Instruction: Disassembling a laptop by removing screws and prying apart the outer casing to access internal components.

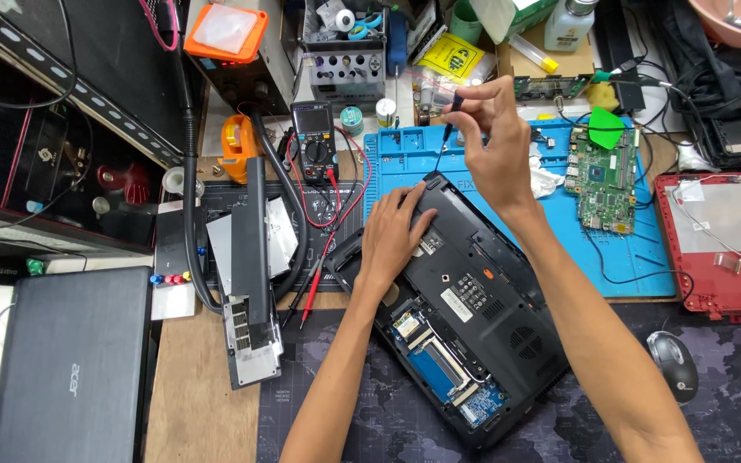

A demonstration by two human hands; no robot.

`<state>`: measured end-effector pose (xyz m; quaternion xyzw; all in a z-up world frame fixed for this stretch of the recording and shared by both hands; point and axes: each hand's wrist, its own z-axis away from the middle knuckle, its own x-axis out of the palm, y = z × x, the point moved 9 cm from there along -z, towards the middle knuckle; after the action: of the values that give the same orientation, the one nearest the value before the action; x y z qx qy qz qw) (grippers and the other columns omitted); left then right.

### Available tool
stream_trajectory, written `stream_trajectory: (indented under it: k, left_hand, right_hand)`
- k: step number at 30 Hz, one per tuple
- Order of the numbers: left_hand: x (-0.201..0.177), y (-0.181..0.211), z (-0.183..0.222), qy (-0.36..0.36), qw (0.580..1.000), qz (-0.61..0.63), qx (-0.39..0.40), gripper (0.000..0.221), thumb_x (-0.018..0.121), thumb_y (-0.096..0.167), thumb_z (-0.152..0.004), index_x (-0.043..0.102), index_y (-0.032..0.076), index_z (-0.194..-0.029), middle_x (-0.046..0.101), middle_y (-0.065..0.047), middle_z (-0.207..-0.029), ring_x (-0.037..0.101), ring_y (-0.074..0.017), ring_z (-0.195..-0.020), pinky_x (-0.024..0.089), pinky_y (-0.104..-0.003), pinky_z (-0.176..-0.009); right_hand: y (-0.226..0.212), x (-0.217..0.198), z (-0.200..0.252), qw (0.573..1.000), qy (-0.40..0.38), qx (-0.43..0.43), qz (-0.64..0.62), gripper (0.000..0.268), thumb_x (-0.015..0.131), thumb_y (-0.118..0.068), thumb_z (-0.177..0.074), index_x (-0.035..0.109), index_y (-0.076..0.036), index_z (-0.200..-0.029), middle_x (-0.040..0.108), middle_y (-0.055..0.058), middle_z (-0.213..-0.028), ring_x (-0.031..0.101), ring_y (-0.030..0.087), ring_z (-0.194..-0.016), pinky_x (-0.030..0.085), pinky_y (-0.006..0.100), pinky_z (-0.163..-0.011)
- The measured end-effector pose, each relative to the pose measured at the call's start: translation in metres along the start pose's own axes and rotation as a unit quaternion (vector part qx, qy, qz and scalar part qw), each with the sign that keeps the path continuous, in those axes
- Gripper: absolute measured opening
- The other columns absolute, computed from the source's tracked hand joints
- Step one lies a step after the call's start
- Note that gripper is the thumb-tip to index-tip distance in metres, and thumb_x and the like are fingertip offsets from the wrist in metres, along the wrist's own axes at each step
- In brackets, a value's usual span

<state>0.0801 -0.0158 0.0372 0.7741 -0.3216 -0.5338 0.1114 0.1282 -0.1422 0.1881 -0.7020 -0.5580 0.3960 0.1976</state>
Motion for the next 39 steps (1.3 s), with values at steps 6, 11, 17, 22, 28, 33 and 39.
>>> stream_trajectory:
  k: [6,11,17,22,28,33,39]
  left_hand:
    - [-0.002,0.001,0.002,0.004,1.000,-0.008,-0.003,0.046,0.059,0.038,-0.104,0.059,0.009,-0.140,0.064,-0.011,-0.122,0.062,-0.0317,-0.108,0.048,-0.045,-0.091]
    - [-0.002,-0.002,0.002,-0.028,1.000,0.011,-0.005,0.047,0.057,0.037,-0.105,0.055,0.010,-0.143,0.062,-0.011,-0.127,0.061,-0.0327,-0.109,0.047,-0.047,-0.092]
    - [-0.020,-0.028,0.017,-0.145,0.977,0.128,-0.095,0.051,0.055,0.034,-0.103,0.050,0.010,-0.148,0.057,-0.017,-0.142,0.057,-0.0283,-0.125,0.047,-0.049,-0.106]
    - [-0.060,-0.056,0.026,-0.102,0.958,0.223,-0.150,0.046,0.055,0.033,-0.102,0.059,0.011,-0.143,0.063,-0.012,-0.143,0.059,-0.0279,-0.133,0.045,-0.046,-0.111]
    - [-0.066,-0.081,0.038,-0.009,0.886,0.403,-0.229,0.040,0.058,0.033,-0.101,0.066,0.013,-0.134,0.076,-0.010,-0.118,0.077,-0.0206,-0.101,0.059,-0.034,-0.095]
    - [-0.069,-0.083,0.037,0.033,0.898,0.397,-0.186,0.031,0.062,0.016,-0.104,0.069,0.011,-0.134,0.075,-0.022,-0.115,0.077,-0.0295,-0.097,0.059,-0.041,-0.092]
    - [-0.070,-0.085,0.036,0.036,0.897,0.403,-0.180,0.031,0.061,0.016,-0.105,0.069,0.012,-0.134,0.076,-0.020,-0.114,0.078,-0.0280,-0.095,0.058,-0.040,-0.091]
  right_hand:
    - [0.004,0.011,-0.004,1.000,-0.027,0.006,0.007,0.022,0.063,-0.004,-0.108,0.046,-0.009,-0.121,0.068,0.016,-0.109,0.072,0.026,-0.100,0.062,0.033,-0.086]
    - [0.002,0.016,-0.003,0.999,-0.030,0.005,0.023,0.019,0.058,-0.003,-0.110,0.048,-0.008,-0.125,0.062,0.012,-0.111,0.075,0.026,-0.099,0.060,0.032,-0.076]
    - [0.002,0.011,-0.001,1.000,-0.027,0.008,0.007,0.022,0.060,0.005,-0.109,0.044,-0.006,-0.121,0.063,0.015,-0.096,0.077,0.028,-0.100,0.060,0.029,-0.075]
    - [-0.007,0.012,-0.002,0.999,-0.028,-0.004,0.014,0.026,0.059,0.008,-0.109,0.043,-0.007,-0.123,0.067,0.015,-0.093,0.075,0.028,-0.100,0.058,0.033,-0.079]
    - [-0.022,0.036,-0.002,0.993,-0.055,-0.056,0.090,0.035,0.067,0.008,-0.105,0.048,-0.008,-0.131,0.062,0.018,-0.103,0.068,0.029,-0.091,0.060,0.039,-0.087]
    - [-0.052,0.056,0.000,0.986,0.023,-0.146,0.079,0.026,0.073,0.005,-0.100,0.059,-0.004,-0.120,0.075,0.010,-0.110,0.077,0.027,-0.097,0.063,0.036,-0.083]
    - [-0.071,0.094,-0.018,0.965,0.059,-0.253,0.023,0.023,0.078,0.013,-0.092,0.067,-0.003,-0.105,0.073,0.013,-0.107,0.074,0.030,-0.093,0.062,0.039,-0.077]
